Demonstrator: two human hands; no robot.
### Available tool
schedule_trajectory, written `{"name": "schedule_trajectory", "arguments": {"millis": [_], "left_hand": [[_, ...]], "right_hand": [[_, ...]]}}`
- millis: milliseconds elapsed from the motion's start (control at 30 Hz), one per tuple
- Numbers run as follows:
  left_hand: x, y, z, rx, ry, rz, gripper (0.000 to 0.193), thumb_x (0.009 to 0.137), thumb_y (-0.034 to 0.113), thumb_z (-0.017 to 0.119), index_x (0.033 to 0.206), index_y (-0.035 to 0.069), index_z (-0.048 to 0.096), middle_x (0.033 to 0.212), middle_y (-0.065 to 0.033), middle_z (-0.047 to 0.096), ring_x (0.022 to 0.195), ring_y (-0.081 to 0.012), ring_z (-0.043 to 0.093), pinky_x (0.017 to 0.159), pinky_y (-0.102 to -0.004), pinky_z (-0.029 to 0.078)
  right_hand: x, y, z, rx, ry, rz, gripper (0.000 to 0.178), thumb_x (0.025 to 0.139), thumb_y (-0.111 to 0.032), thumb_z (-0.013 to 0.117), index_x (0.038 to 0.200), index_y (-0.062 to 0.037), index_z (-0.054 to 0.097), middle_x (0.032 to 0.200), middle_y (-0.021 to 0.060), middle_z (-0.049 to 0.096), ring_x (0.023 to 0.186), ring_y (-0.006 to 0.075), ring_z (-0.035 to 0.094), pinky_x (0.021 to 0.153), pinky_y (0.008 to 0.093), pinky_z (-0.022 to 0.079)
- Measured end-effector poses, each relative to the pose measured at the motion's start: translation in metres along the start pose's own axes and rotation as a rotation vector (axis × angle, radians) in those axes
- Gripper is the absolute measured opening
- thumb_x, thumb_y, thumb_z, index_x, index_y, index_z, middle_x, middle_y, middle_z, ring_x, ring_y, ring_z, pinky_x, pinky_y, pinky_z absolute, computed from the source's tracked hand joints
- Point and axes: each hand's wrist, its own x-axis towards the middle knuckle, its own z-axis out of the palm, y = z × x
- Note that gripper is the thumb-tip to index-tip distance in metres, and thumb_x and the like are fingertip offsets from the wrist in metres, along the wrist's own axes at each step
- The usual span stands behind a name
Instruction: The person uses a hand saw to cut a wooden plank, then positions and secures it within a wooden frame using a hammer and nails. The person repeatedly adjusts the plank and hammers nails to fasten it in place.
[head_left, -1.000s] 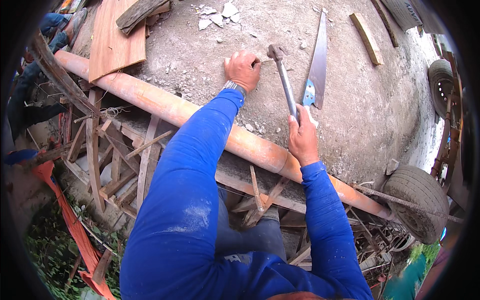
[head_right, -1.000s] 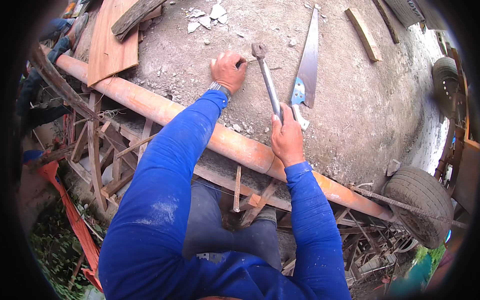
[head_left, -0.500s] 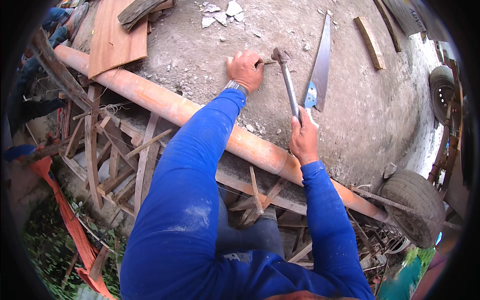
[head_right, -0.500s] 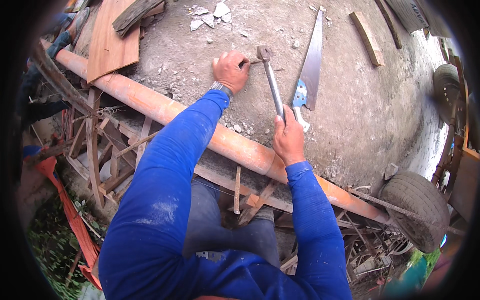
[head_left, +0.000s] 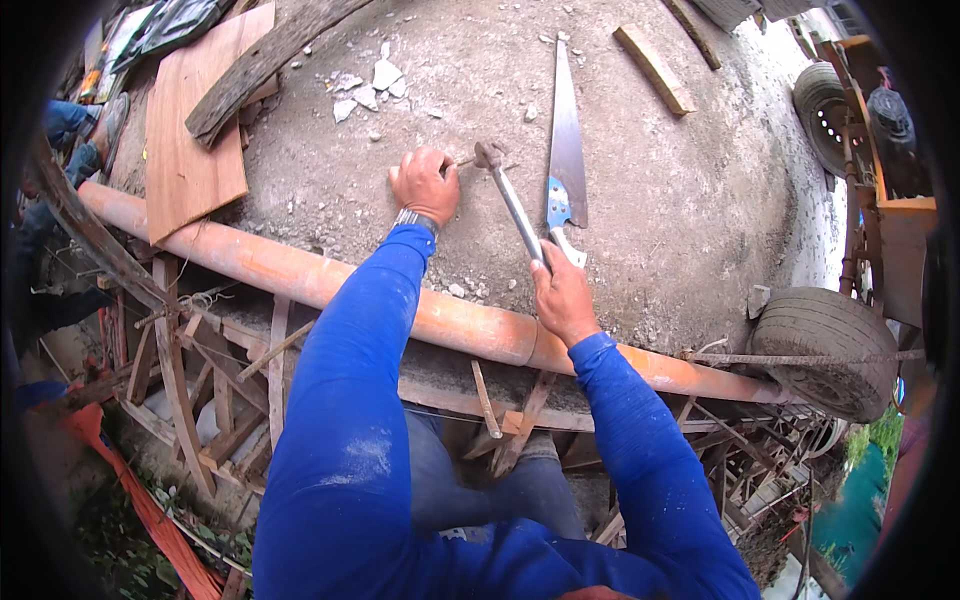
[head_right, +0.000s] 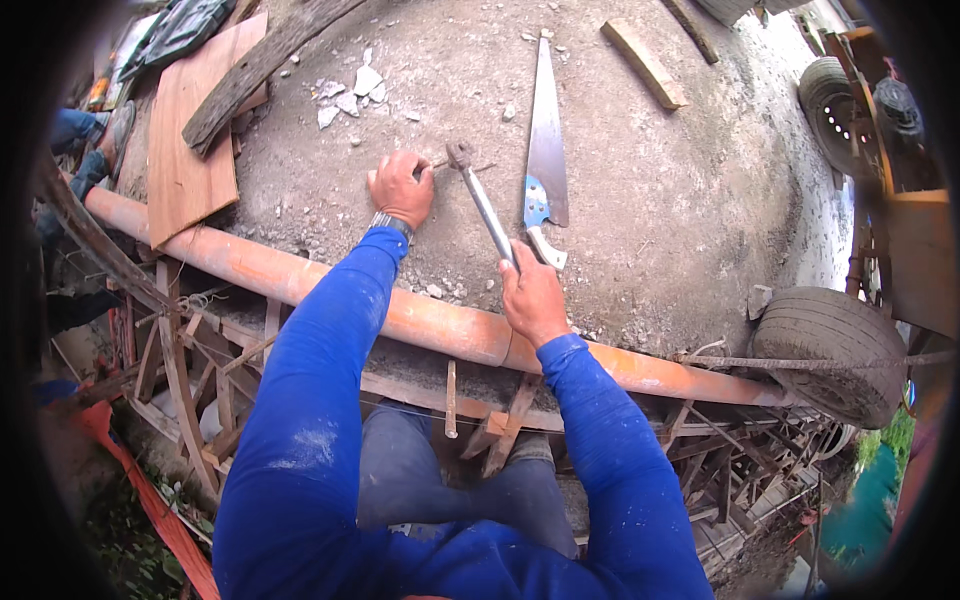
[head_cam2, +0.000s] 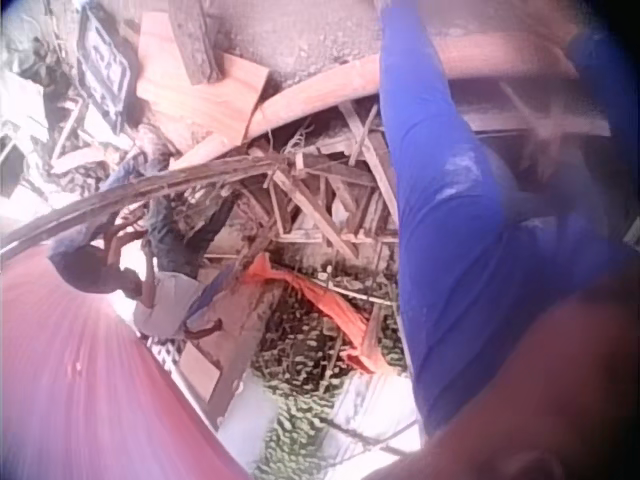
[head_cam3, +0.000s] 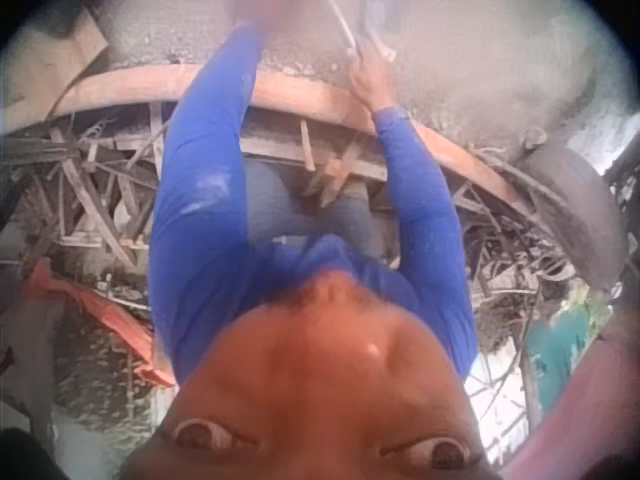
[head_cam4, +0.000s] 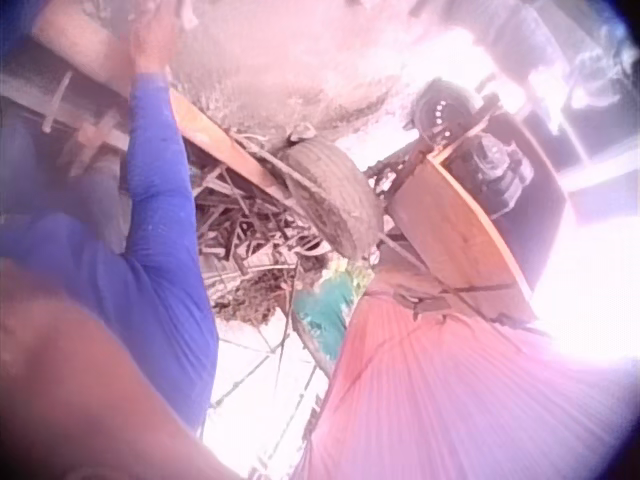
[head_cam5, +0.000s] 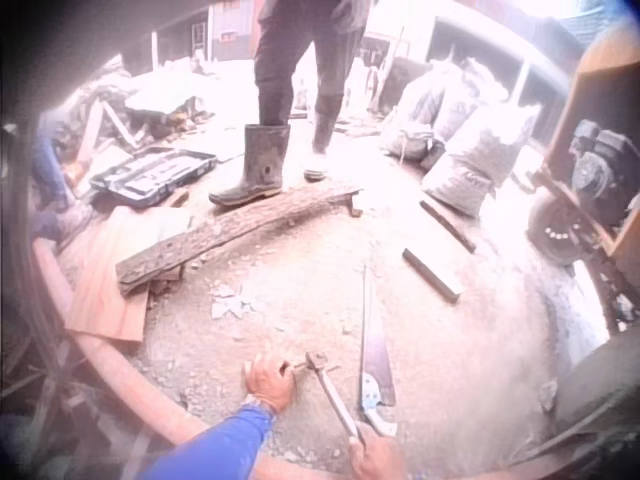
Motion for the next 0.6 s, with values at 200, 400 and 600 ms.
{"name": "schedule_trajectory", "arguments": {"millis": [200,400,600], "left_hand": [[-0.001,0.006,0.012,0.006,0.001,0.027,0.008,0.086,0.029,0.074,0.088,0.023,0.071,0.099,-0.0004,0.069,0.103,-0.026,0.065,0.09,-0.0486,0.044],[0.011,-0.037,-0.001,-0.266,-0.111,-0.177,0.014,0.09,0.024,0.071,0.096,0.013,0.074,0.091,-0.007,0.076,0.089,-0.0239,0.072,0.086,-0.0394,0.052],[0.025,0.037,-0.111,-1.002,-0.179,-0.112,0.016,0.095,0.002,0.058,0.105,0.004,0.071,0.089,0.0012,0.065,0.077,-0.0097,0.057,0.074,-0.0258,0.049]], "right_hand": [[-0.133,-0.026,-0.047,0.242,0.158,0.046,0.039,0.102,-0.015,0.061,0.135,0.0046,0.06,0.113,0.0265,0.071,0.102,0.0461,0.071,0.09,0.045,0.054],[-0.315,-0.052,-0.1,0.298,-0.016,0.375,0.042,0.102,-0.017,0.061,0.138,0.0041,0.057,0.101,0.0252,0.069,0.087,0.0393,0.07,0.083,0.0401,0.054],[-0.447,-0.044,-0.102,0.373,-0.079,0.579,0.043,0.103,-0.02,0.061,0.14,0.001,0.058,0.105,0.0251,0.073,0.095,0.0442,0.071,0.086,0.046,0.055]]}}
